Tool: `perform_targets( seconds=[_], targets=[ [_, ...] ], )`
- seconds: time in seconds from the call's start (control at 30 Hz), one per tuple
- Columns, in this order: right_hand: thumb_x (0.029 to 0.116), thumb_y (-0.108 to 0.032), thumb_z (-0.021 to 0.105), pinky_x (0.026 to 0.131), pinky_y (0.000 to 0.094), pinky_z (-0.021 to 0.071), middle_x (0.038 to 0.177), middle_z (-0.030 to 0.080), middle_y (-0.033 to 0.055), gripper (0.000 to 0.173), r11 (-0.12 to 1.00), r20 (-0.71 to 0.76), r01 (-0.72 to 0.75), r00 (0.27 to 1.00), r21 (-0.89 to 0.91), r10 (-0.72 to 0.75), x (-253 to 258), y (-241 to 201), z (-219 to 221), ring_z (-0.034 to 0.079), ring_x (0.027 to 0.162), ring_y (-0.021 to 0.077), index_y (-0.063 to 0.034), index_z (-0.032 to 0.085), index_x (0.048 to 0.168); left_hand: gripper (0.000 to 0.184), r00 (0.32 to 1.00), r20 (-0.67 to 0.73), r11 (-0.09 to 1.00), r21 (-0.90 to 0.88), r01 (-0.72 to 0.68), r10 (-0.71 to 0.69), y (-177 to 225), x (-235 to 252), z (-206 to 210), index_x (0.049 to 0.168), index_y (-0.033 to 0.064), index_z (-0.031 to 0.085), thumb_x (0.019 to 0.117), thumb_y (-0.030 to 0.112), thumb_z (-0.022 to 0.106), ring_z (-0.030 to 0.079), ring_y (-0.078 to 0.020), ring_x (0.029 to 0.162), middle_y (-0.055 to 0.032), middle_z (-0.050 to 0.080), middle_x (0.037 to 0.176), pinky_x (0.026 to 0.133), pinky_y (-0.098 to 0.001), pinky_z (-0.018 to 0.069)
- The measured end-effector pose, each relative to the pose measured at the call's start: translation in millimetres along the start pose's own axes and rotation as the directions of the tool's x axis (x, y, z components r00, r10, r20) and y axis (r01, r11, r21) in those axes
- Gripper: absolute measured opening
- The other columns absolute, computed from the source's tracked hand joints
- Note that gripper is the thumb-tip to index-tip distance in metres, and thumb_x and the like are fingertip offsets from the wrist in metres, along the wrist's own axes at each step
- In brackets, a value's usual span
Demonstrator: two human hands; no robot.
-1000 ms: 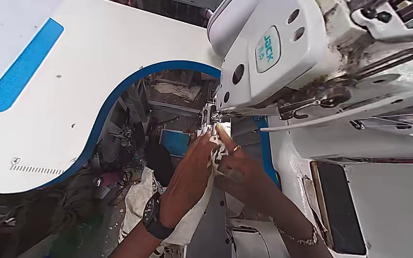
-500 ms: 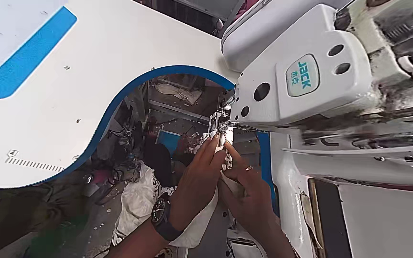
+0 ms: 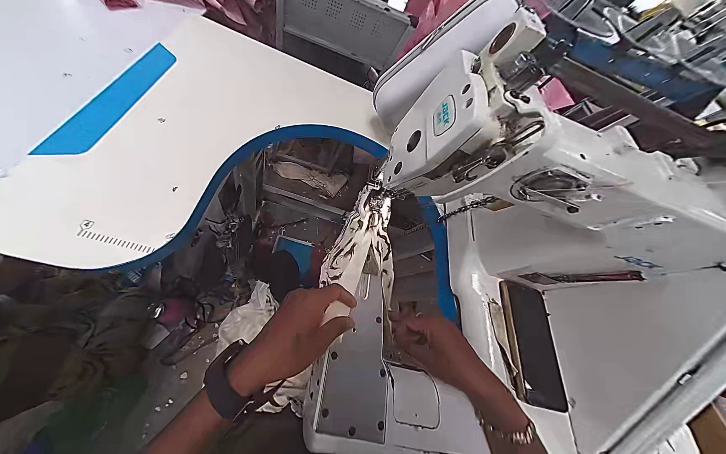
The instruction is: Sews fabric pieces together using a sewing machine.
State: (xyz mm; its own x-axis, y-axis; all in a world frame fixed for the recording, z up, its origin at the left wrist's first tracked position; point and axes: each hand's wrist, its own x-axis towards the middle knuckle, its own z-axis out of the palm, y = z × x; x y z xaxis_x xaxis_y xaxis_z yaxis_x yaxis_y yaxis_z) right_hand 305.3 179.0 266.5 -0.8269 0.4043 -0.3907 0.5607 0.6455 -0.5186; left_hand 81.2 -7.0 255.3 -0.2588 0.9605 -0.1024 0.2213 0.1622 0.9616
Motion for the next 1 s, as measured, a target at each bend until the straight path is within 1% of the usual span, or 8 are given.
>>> perform_targets(
  seconds=[0.13, 0.27, 0.33, 0.5, 0.63, 0.73, 0.9, 1.0],
  targets=[
    [0.0981, -0.01, 0.053, 0.084, 0.0227, 0.0546, 0.103, 0.074, -0.0015, 0.008, 0.87, 0.056, 0.15, 0.978, 0.469, -0.199, 1, 21, -4, 0.068, 0.092, 0.0008, -0.0041, 0.057, 0.103, 0.055, 0.978, -0.208, 0.999, 0.045, -0.014, 0.023, -1, -10, 25, 0.147, 0.0016, 0.046, 0.0973, 0.018, 0.064, 0.069, -0.0163, 0.072, -0.0072, 0.072, 0.087, 0.07, -0.0365, 0.0583],
    [0.088, -0.022, 0.078, 0.086, 0.0418, 0.0572, 0.11, 0.069, 0.0143, 0.061, 0.996, -0.012, -0.001, 1.0, 0.085, 0.002, 22, -11, -5, 0.07, 0.096, 0.0238, 0.0045, 0.051, 0.136, 0.021, 0.956, -0.28, 0.985, 0.168, -0.045, 0.091, 2, -18, 33, 0.099, 0.0016, 0.07, 0.0978, 0.021, 0.063, 0.061, -0.0189, 0.063, -0.0076, 0.064, 0.071, 0.062, -0.0387, 0.0495],
    [0.0918, -0.022, 0.075, 0.096, 0.0594, 0.0479, 0.112, 0.067, 0.0282, 0.048, 0.98, 0.12, -0.12, 0.983, -0.157, 0.14, 44, -15, 2, 0.065, 0.107, 0.0427, 0.0102, 0.061, 0.124, 0.024, 0.958, -0.274, 0.982, 0.184, -0.035, 0.085, -2, -22, 35, 0.092, 0.0026, 0.069, 0.1004, 0.023, 0.058, 0.058, -0.018, 0.059, -0.006, 0.059, 0.066, 0.059, -0.0377, 0.0464],
    [0.0992, -0.022, 0.066, 0.102, 0.0585, 0.0438, 0.111, 0.068, 0.028, 0.036, 0.989, 0.422, 0.02, 0.905, -0.149, 0.046, 46, 7, 13, 0.064, 0.11, 0.0405, 0.0094, 0.066, 0.116, 0.032, 0.896, -0.366, 0.959, 0.218, -0.182, 0.253, -24, -19, 42, 0.082, 0.0024, 0.064, 0.1016, 0.026, 0.054, 0.056, -0.0171, 0.059, -0.0058, 0.055, 0.064, 0.058, -0.0349, 0.0464],
    [0.0973, -0.022, 0.061, 0.066, 0.0507, 0.0451, 0.061, 0.057, 0.0159, 0.038, 0.928, 0.199, 0.283, 0.951, -0.243, -0.238, -22, -55, -37, 0.059, 0.061, 0.0311, 0.0055, 0.061, 0.07, 0.029, 0.823, -0.328, 0.878, 0.29, -0.38, 0.464, -16, -10, 36, 0.083, 0.0014, 0.062, 0.1028, 0.021, 0.052, 0.049, -0.0146, 0.048, -0.0043, 0.048, 0.055, 0.048, -0.0298, 0.0396],
    [0.0901, -0.019, 0.069, 0.047, 0.0484, 0.0508, 0.056, 0.06, 0.0137, 0.024, 0.735, 0.048, 0.29, 0.942, -0.613, -0.331, -73, -139, -9, 0.065, 0.052, 0.0334, -0.0013, 0.069, 0.073, 0.025, 0.82, -0.311, 0.859, 0.358, -0.367, 0.48, -14, -12, 53, 0.079, 0.0032, 0.06, 0.0984, 0.017, 0.054, 0.051, -0.0189, 0.043, -0.0055, 0.048, 0.05, 0.042, -0.0339, 0.0399],
    [0.0995, -0.02, 0.06, 0.058, 0.0593, 0.0523, 0.067, 0.066, 0.0211, 0.029, 0.921, 0.096, 0.048, 0.995, -0.386, -0.011, -48, -137, 27, 0.07, 0.066, 0.043, 0.0028, 0.07, 0.085, 0.029, 0.803, -0.428, 0.902, 0.314, -0.297, 0.414, -19, 2, 58, 0.078, 0.0062, 0.059, 0.0992, 0.024, 0.051, 0.047, -0.0148, 0.04, -0.0014, 0.044, 0.048, 0.039, -0.03, 0.0361],
    [0.0988, -0.028, 0.06, 0.045, 0.0502, 0.0474, 0.055, 0.059, 0.0159, 0.036, 0.878, 0.012, 0.093, 0.995, -0.469, -0.099, -57, -150, -7, 0.065, 0.051, 0.0361, 0.0013, 0.067, 0.078, 0.024, 0.875, -0.343, 0.916, 0.332, -0.226, 0.34, -12, -5, 51, 0.087, 0.0042, 0.063, 0.0971, 0.024, 0.055, 0.053, -0.0199, 0.04, -0.0035, 0.048, 0.048, 0.04, -0.0354, 0.0416]
  ],
)
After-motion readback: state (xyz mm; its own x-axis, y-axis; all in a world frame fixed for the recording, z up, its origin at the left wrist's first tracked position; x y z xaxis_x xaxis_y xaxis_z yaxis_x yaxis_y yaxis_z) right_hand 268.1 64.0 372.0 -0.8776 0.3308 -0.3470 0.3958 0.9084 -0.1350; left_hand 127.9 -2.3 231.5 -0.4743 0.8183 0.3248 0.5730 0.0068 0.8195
